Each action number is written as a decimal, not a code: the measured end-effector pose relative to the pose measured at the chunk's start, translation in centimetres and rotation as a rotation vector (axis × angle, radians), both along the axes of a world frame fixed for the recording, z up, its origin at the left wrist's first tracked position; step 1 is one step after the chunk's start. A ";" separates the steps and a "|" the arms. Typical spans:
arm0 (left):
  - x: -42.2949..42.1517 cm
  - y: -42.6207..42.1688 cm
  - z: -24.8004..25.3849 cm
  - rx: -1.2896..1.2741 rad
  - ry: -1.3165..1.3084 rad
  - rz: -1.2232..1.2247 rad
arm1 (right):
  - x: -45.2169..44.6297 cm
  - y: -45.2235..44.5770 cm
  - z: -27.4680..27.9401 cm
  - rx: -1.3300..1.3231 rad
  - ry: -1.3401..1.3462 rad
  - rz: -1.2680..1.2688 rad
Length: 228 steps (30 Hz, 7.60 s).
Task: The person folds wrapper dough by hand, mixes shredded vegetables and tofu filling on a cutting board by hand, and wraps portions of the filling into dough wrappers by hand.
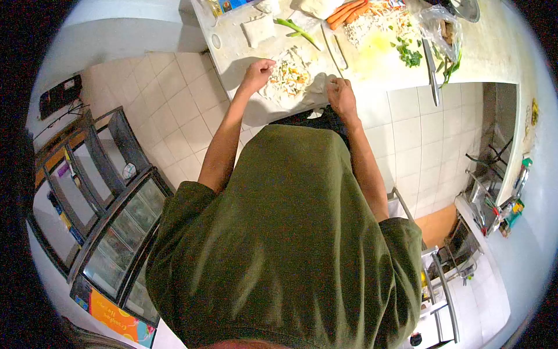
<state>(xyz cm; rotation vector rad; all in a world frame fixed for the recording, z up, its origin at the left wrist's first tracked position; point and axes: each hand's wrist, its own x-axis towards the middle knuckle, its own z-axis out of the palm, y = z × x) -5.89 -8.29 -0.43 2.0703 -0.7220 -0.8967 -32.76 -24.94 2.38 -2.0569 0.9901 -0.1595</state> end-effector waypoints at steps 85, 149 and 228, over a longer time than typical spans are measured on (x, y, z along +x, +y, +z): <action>9.7 -6.3 -1.3 -0.198 0.162 0.688 | 29.0 -3.2 -2.3 0.603 -0.048 -0.125; 42.0 -10.5 9.2 -0.460 0.057 0.386 | -1.0 -1.4 6.2 0.690 0.117 -0.668; -11.0 -12.9 37.1 -1.020 0.524 0.463 | 1.5 -11.7 20.9 1.928 -1.181 0.327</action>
